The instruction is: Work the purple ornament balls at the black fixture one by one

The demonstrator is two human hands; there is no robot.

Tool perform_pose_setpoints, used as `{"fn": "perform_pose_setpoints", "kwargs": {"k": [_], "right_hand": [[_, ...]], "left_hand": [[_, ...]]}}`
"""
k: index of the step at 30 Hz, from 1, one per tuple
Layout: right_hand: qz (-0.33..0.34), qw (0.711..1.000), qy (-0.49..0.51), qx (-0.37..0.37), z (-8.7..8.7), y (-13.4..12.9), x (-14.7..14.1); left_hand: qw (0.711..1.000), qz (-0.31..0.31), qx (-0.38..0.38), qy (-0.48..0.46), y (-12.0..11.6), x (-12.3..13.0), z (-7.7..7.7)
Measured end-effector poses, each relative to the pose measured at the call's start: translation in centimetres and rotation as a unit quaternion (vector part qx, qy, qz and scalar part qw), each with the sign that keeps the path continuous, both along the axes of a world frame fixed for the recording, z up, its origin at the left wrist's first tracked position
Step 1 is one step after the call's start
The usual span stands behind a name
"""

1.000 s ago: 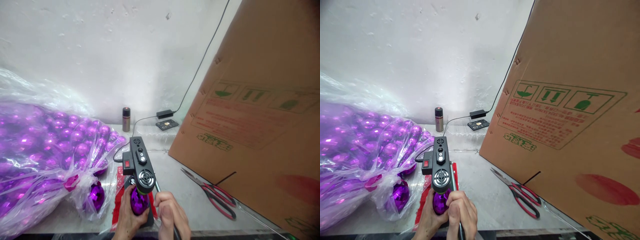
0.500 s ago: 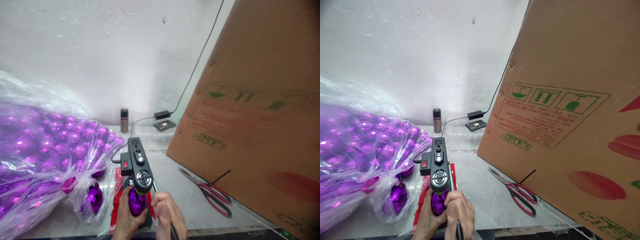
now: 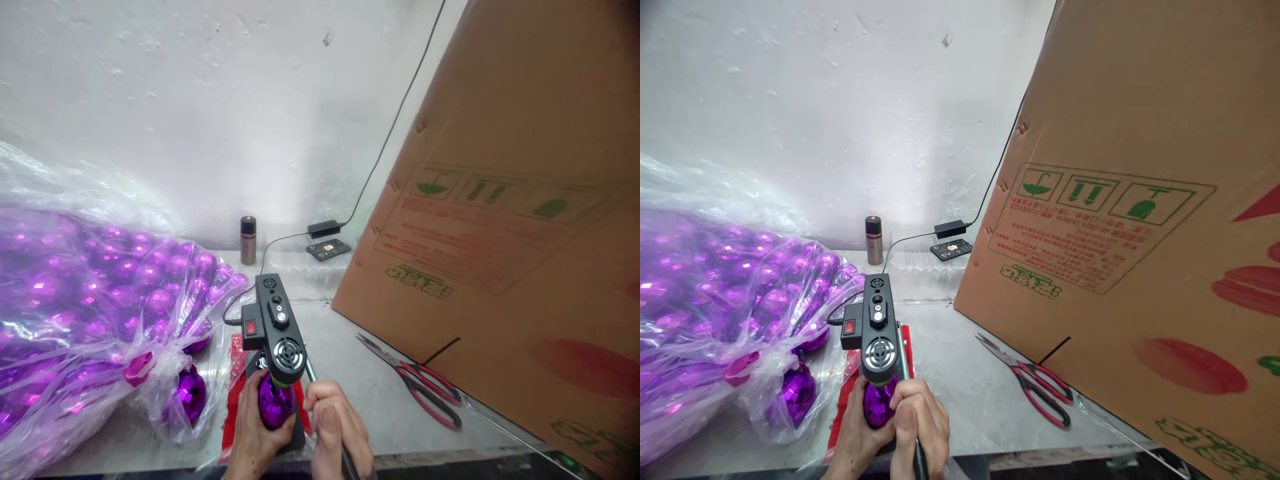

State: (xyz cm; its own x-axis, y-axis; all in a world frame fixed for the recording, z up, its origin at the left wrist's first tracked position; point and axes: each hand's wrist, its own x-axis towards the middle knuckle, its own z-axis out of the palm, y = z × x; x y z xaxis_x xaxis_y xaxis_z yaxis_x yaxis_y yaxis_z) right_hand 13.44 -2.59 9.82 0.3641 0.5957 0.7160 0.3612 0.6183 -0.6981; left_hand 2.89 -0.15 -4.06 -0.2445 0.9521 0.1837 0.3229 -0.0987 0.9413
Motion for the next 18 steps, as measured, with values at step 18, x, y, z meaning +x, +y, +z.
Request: {"fn": "perform_pose_setpoints", "kwargs": {"k": [18], "right_hand": [[0.002,0.996,-0.06,0.067,-1.1,1.2,1.0]], "left_hand": [[0.987,-0.051,0.066,0.139,0.8,-1.9,-1.8]]}}
